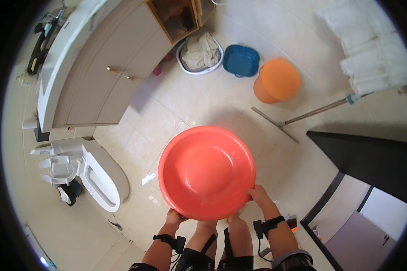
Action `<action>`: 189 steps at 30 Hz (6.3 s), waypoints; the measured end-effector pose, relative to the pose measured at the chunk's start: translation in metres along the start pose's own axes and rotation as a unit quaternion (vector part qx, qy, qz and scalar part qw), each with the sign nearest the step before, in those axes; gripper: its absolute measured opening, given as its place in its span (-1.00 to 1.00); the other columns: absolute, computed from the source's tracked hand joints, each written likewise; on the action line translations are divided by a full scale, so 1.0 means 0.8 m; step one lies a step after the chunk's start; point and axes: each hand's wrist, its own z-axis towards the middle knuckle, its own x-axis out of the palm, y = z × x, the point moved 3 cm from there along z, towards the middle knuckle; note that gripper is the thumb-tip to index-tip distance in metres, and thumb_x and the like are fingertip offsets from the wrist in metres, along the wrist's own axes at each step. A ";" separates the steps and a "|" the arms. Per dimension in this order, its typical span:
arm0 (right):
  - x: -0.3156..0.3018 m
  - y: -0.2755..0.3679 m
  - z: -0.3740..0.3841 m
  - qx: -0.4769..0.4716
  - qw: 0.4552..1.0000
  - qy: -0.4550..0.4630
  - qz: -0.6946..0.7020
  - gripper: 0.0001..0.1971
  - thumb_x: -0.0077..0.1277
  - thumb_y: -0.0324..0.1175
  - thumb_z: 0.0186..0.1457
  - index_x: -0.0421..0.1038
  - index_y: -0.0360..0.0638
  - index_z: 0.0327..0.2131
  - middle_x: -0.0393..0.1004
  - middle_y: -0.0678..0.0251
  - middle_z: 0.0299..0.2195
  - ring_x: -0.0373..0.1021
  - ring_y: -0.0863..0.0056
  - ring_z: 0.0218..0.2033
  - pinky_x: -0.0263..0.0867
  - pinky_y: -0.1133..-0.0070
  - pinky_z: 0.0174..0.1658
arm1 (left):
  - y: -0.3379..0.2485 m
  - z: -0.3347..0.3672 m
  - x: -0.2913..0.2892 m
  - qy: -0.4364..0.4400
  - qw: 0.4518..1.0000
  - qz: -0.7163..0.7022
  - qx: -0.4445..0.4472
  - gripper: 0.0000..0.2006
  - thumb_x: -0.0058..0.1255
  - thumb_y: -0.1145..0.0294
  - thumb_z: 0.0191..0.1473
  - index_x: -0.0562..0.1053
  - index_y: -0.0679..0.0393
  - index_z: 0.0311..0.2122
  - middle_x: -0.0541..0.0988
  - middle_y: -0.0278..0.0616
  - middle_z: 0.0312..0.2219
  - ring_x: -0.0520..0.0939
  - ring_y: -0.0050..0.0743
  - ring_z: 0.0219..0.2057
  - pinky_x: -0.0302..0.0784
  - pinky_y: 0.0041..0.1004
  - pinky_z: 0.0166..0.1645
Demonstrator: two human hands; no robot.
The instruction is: The person hangs a black garment on a hanger and places it on a towel rack. They then pick up a light-colored cloth, wring it out, and hang it on a wall hook. Finally, they move a red basin and a white laundry basket, placing the basin inside the basket.
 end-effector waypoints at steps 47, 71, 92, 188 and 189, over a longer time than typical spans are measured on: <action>0.075 0.489 0.398 -0.084 0.872 -0.004 -0.482 -0.47 -0.07 -0.25 0.00 0.17 -0.28 0.05 0.36 0.05 -0.08 0.38 0.23 -0.21 0.30 0.47 -0.18 | -0.276 0.206 0.040 -0.170 0.943 -0.274 -0.081 -0.88 -0.04 0.33 -0.08 0.33 0.00 -0.37 0.39 -0.36 -0.62 0.28 -0.57 -0.77 0.12 -0.62 -0.74; 0.186 0.683 0.704 -0.485 0.647 -0.169 -0.564 0.04 0.23 0.00 -0.25 -0.13 -0.48 0.15 -0.23 -0.19 0.20 -0.20 0.08 0.25 -0.11 0.50 0.22 | -0.265 0.490 0.023 -0.161 0.961 -0.176 0.143 -0.44 -0.01 0.22 0.05 0.14 0.23 0.12 0.44 -0.12 -0.11 0.56 -0.35 -0.25 0.53 -0.44 -0.27; 0.221 0.745 0.627 -0.401 0.778 0.053 -0.481 -0.58 0.09 -0.48 -0.14 0.34 -0.38 -0.12 0.46 0.21 -0.21 0.40 0.43 -0.21 0.30 0.53 -0.15 | -0.456 0.483 0.176 -0.106 0.724 0.673 0.108 -0.26 -0.10 0.31 -0.01 -0.13 -0.27 0.26 -0.16 0.13 0.23 0.08 0.13 0.20 -0.09 -0.16 0.26; 0.064 0.595 0.531 -0.512 0.554 -0.202 -0.625 -0.76 -0.07 -0.42 -0.02 0.34 -0.26 -0.23 0.45 -0.04 -0.49 0.40 0.03 -0.45 0.34 0.34 -0.37 | -0.239 0.351 -0.055 -0.047 0.808 -0.492 0.319 -0.51 -0.14 0.02 0.10 0.33 0.21 -0.02 0.49 -0.12 -0.18 0.53 -0.30 -0.20 0.49 -0.35 -0.14; 0.082 0.593 0.520 -0.524 0.543 -0.175 -0.633 -0.77 -0.08 -0.42 -0.01 0.35 -0.25 -0.23 0.45 -0.03 -0.48 0.41 0.03 -0.45 0.34 0.34 -0.38 | -0.216 0.359 -0.072 0.046 0.804 -0.494 0.328 -0.52 -0.13 0.00 0.09 0.34 0.19 -0.03 0.50 -0.14 -0.20 0.53 -0.33 -0.22 0.50 -0.37 -0.17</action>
